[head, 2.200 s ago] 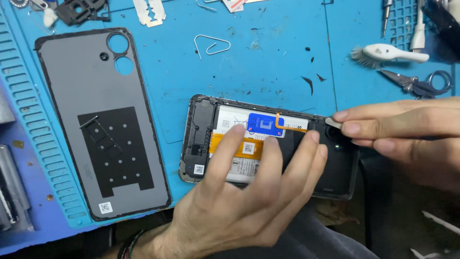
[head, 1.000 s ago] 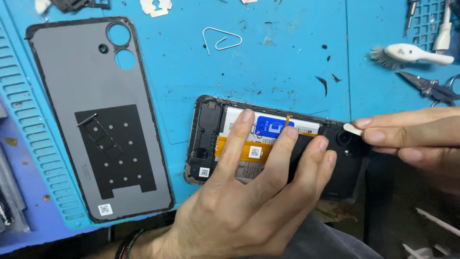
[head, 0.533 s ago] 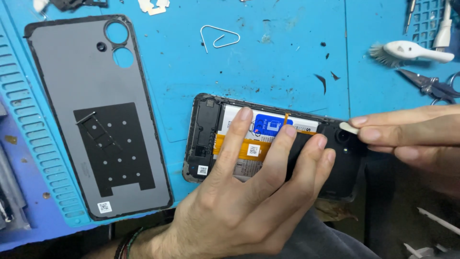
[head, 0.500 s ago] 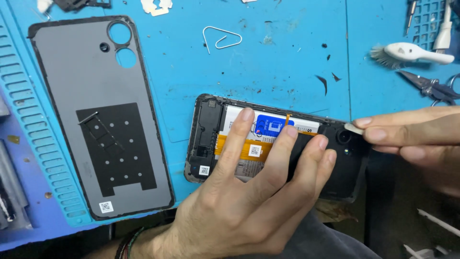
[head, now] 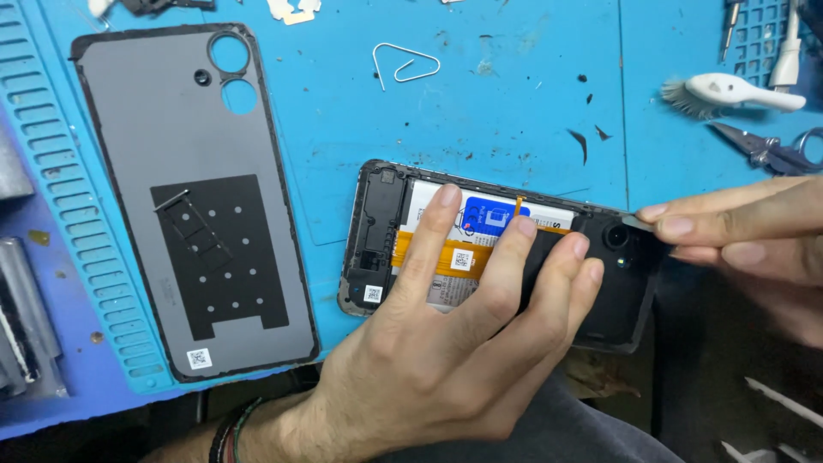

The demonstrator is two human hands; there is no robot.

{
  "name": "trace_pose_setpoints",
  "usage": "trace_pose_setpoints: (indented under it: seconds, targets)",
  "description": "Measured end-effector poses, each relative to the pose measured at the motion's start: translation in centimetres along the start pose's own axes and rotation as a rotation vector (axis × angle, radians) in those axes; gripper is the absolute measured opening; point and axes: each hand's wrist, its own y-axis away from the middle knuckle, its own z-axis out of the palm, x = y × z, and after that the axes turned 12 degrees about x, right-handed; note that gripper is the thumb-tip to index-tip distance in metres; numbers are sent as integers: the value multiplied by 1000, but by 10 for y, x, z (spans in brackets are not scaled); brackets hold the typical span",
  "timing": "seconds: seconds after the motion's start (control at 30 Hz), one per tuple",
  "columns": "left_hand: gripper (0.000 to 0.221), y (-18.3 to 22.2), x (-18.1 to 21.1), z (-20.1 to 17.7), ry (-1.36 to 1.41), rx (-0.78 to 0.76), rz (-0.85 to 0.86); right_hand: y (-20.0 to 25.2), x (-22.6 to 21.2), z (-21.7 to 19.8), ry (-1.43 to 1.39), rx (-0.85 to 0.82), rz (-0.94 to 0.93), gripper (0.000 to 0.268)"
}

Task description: Scraping adhesive residue from a mobile phone frame and cleaning the camera area using a pry tool and cotton swab.

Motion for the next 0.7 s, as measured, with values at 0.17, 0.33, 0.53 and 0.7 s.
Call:
trace_pose_setpoints:
  seconds: [0.17, 0.33, 0.53, 0.7]
  targets:
    - [38, 0, 1, 0, -28, 21, 16, 9, 9, 15, -31, 10, -108, 24]
    - [41, 3, 1, 0, -30, 31, 16, 8, -11, 15, -14, 24, 42, 34]
    - [41, 4, 1, 0, -35, 46, 22, 7, -13, 19, 85, 4, -3, 36]
    - [40, 7, 0, 0, -17, 79, -3, 9, -15, 20, 80, 70, 187, 40]
